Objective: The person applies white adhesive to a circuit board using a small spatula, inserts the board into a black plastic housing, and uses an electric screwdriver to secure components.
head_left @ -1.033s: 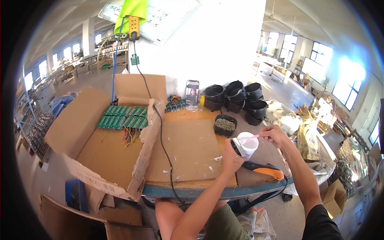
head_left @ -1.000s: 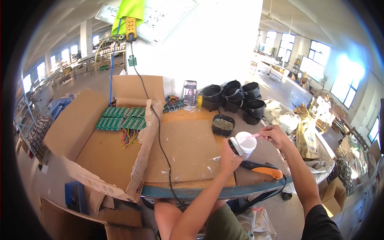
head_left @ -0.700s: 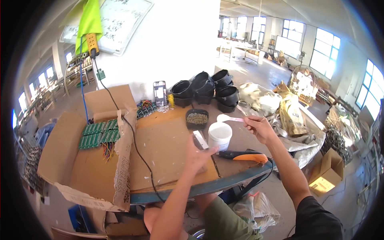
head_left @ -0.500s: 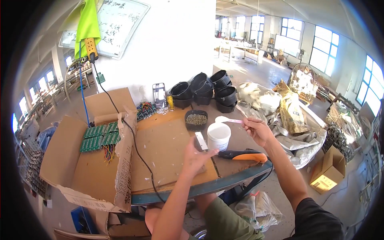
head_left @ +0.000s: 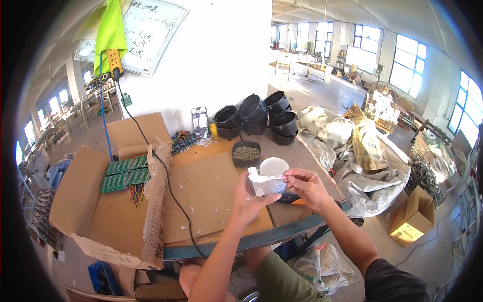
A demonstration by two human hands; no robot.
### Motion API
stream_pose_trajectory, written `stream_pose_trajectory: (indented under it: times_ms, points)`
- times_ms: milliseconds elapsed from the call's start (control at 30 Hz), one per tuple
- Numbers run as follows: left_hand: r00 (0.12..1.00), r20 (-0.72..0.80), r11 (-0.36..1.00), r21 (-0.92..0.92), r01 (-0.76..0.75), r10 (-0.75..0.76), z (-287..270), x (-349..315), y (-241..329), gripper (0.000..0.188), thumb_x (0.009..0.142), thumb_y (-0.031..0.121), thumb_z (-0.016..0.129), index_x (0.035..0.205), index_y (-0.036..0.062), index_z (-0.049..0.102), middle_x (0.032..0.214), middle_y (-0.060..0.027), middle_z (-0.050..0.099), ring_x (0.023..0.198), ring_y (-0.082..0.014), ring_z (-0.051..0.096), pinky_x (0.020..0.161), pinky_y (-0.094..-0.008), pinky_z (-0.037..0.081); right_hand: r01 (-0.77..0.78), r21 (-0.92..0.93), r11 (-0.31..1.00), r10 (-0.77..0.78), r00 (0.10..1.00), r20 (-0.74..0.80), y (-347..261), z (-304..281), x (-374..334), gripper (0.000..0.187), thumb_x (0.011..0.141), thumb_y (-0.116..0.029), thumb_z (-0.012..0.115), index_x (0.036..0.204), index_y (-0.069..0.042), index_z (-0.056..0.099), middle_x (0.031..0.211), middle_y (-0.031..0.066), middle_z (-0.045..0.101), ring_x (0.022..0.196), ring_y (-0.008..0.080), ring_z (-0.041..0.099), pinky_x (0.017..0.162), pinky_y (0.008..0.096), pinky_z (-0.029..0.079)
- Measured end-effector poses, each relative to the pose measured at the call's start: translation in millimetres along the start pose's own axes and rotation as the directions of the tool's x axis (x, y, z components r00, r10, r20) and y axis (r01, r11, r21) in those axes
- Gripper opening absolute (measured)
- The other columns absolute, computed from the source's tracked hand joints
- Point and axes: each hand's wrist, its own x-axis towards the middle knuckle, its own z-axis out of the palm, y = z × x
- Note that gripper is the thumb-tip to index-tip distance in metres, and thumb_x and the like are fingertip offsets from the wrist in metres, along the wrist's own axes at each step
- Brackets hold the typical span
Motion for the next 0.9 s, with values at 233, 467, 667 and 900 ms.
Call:
stream_pose_trajectory:
  times_ms: [233, 467, 667, 900]
  points:
    - [1.0, 0.006, 1.0, -0.007, -0.01, 0.01, -4, -5, 8, 0.079, 0.065, 0.001, 0.09, 0.128, -0.0011, 0.043, 0.121, -0.0116, 0.059, 0.114, -0.0208, 0.057, 0.097, -0.0358, 0.049, 0.158, -0.302, 0.94, -0.171, 0.985, -0.016, -13, -7, -8, 0.015, 0.091, -0.002, 0.066, 0.105, 0.001, 0.072, 0.088, 0.0063, 0.071, 0.076, 0.0108, 0.064, 0.069, 0.0249, 0.052]
    - [0.995, 0.094, 0.996, -0.088, 0.028, -0.02, 0, -8, 13, 0.079, 0.066, -0.001, 0.089, 0.129, -0.0001, 0.043, 0.124, -0.0106, 0.056, 0.115, -0.0204, 0.056, 0.095, -0.0353, 0.052, 0.21, -0.357, 0.91, -0.193, 0.978, 0.083, -36, -2, 2, 0.015, 0.092, -0.002, 0.065, 0.105, 0.002, 0.071, 0.089, 0.006, 0.071, 0.077, 0.01, 0.063, 0.069, 0.0256, 0.051]
    - [0.993, 0.113, 0.999, -0.027, -0.022, 0.025, 1, -9, 18, 0.078, 0.066, -0.002, 0.088, 0.13, 0.0004, 0.042, 0.125, -0.0101, 0.056, 0.115, -0.0195, 0.056, 0.095, -0.0344, 0.053, 0.226, -0.362, 0.904, -0.215, 0.974, 0.07, -40, -9, 10, 0.017, 0.093, -0.004, 0.064, 0.107, 0.004, 0.07, 0.088, 0.0064, 0.07, 0.075, 0.0106, 0.062, 0.069, 0.0257, 0.051]
    - [0.997, 0.031, 0.995, -0.081, -0.065, 0.067, 2, -9, 18, 0.079, 0.067, -0.002, 0.088, 0.131, 0.0002, 0.04, 0.122, -0.0096, 0.057, 0.115, -0.0185, 0.055, 0.094, -0.0342, 0.053, 0.076, -0.31, 0.948, -0.07, 0.997, 0.029, -35, 9, -24, 0.016, 0.094, -0.005, 0.063, 0.107, 0.003, 0.07, 0.083, 0.0042, 0.066, 0.07, 0.0093, 0.06, 0.066, 0.0243, 0.052]
